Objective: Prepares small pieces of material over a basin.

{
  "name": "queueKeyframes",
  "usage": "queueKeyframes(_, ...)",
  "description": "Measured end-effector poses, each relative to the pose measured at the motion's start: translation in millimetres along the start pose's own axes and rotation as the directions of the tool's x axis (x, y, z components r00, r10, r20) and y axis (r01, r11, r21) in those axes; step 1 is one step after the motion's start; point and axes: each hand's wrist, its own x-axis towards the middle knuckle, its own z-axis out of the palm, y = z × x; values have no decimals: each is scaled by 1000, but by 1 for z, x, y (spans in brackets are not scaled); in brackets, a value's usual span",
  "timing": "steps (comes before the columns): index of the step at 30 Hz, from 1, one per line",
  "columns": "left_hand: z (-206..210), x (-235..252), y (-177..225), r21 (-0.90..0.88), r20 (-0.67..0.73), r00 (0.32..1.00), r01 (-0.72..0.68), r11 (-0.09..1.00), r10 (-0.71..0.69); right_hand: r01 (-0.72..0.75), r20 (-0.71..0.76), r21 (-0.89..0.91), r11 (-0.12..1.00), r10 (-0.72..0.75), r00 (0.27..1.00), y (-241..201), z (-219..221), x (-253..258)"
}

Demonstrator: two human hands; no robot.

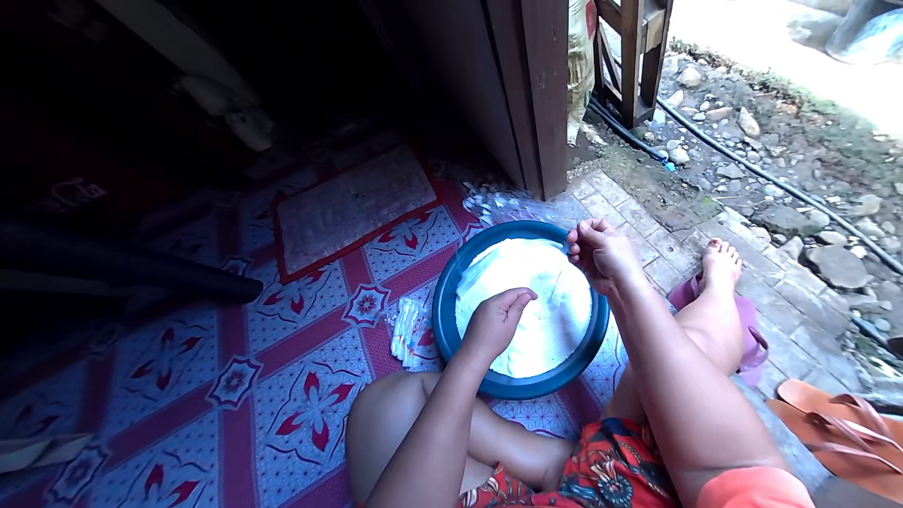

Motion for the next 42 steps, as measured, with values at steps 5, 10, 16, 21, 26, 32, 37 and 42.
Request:
queueKeyframes(5, -9, -5, -2, 206, 5, 997, -74, 976, 75, 120, 136, -109, 987, -105, 985, 1, 1, -10)
queueKeyframes(10, -14, -7, 4, 303, -70, 996, 72, 950, -53, 109, 368, -120, 987, -58, 928, -5, -1, -25)
queueKeyframes(16, -16, 4, -9, 16, -278, 928, 263, 965, -249, 76, 699, -252, 965, 127, 703, -6, -2, -41)
queueKeyframes(21, -12, 14, -18, -590, -361, 836, 138, 796, -412, -24, 659, -421, 907, 324, 679, 0, -3, -36)
queueKeyframes(26, -12, 16, -1, -754, -259, 864, 99, 649, -432, 76, 494, -682, 727, 382, 781, 5, 5, -32)
queueKeyframes(32, -10, 14, 0, -780, -222, 877, 102, 617, -426, 409, 571, -810, 420, 408, 712, 12, 5, -19)
queueKeyframes(37, -10, 13, 0, -821, -173, 887, 110, 560, -428, 449, 549, -836, 317, 435, 714, 14, 5, -9)
queueKeyframes(42, -13, 8, 10, -804, -60, 921, 184, 566, -384, 455, 535, -845, 282, 451, 714, 16, 8, -9)
